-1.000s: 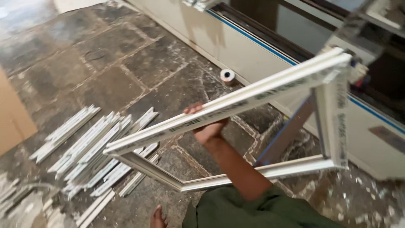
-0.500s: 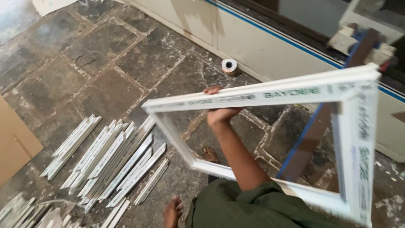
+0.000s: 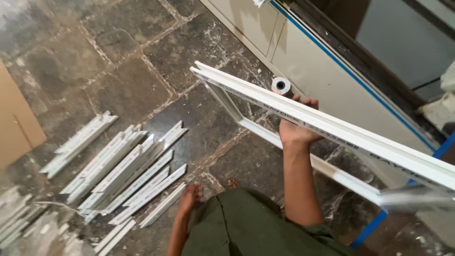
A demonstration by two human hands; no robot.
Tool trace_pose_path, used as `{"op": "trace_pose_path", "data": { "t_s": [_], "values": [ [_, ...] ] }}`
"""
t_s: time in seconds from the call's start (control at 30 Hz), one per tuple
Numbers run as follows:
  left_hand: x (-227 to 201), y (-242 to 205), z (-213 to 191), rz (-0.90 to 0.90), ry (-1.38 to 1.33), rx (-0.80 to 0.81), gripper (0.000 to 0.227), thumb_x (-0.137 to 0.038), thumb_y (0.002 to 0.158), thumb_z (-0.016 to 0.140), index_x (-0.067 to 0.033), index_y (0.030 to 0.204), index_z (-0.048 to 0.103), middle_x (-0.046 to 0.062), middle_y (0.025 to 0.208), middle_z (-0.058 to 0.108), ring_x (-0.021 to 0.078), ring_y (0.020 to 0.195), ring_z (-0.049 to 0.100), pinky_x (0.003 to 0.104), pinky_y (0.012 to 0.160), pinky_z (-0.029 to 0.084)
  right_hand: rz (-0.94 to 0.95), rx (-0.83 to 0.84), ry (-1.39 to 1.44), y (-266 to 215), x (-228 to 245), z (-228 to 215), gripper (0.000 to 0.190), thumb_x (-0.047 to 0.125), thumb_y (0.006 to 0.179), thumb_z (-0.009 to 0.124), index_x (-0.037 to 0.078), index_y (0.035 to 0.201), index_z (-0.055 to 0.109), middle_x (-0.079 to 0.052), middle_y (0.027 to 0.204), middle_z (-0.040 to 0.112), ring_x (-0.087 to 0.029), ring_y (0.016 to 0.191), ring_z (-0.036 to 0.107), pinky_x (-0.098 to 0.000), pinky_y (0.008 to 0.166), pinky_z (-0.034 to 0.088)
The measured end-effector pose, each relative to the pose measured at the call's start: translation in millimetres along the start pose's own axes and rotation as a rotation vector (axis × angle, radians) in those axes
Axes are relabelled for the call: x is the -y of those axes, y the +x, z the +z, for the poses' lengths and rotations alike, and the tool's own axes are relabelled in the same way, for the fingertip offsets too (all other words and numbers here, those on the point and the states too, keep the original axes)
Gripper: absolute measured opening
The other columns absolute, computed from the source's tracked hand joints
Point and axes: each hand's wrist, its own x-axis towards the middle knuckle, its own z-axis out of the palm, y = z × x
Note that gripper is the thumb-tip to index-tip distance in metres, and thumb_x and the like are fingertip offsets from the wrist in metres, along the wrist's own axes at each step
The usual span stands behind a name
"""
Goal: The person assembles white aluminum window frames by placing profile pieces into a corner milling machine, securing them with a metal bar, and using a utility knife to trim excess material. The person then removes the assembled frame and stacks it on the floor before repeating the process with additional profiles.
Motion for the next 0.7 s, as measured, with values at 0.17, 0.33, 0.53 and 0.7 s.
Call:
{"op": "trace_pose_path", "data": {
  "t_s": [0.17, 0.33, 0.53, 0.7],
  "values": [
    [-68, 64, 24, 0.255, 0.142, -0.057, 0.046, -0.033, 0.100, 0.072, -0.0035, 0.135, 0.071, 0.021, 0.099, 0.072, 0.0178, 0.080, 0.056, 0.030, 0.066, 0.045, 0.226, 0.072, 0.043, 47, -20, 31, 0.036, 0.036, 0.099, 0.052, 0.017, 0.070, 0.062, -0.004, 0.070, 0.066, -0.028, 0.073, 0.066, -0.0454, 0.084, 0.055],
    [-171, 130, 14, 0.850, 0.452, -0.278, 0.104, -0.036, 0.069, 0.088, 0.0036, 0.149, 0.035, 0.025, 0.141, 0.051, 0.0418, 0.124, 0.054, 0.045, 0.099, 0.046, 0.328, 0.043, -0.051, 65, -46, 59, 0.035, 0.041, 0.097, 0.048, 0.016, 0.075, 0.061, 0.000, 0.076, 0.065, -0.026, 0.083, 0.064, -0.0502, 0.089, 0.052],
    [-311, 249, -12, 0.977, 0.785, -0.215, 0.101, -0.038, 0.060, 0.092, -0.0004, 0.143, 0.050, 0.022, 0.136, 0.061, 0.0400, 0.128, 0.058, 0.045, 0.109, 0.044, 0.214, -0.007, -0.299, 104, -122, 85, 0.078, 0.078, 0.075, 0.032, 0.006, 0.075, 0.062, -0.010, 0.068, 0.063, -0.032, 0.076, 0.062, -0.0500, 0.081, 0.048],
    [-393, 311, -25, 0.811, 0.804, 0.335, 0.052, -0.034, 0.069, 0.085, -0.0135, 0.117, 0.078, 0.012, 0.117, 0.078, 0.0289, 0.109, 0.075, 0.038, 0.095, 0.057, 0.166, -0.368, -0.322, 185, -169, 44, 0.066, 0.071, 0.087, 0.047, 0.005, 0.084, 0.054, -0.008, 0.074, 0.055, -0.032, 0.081, 0.062, -0.0515, 0.086, 0.052]
  ]
}}
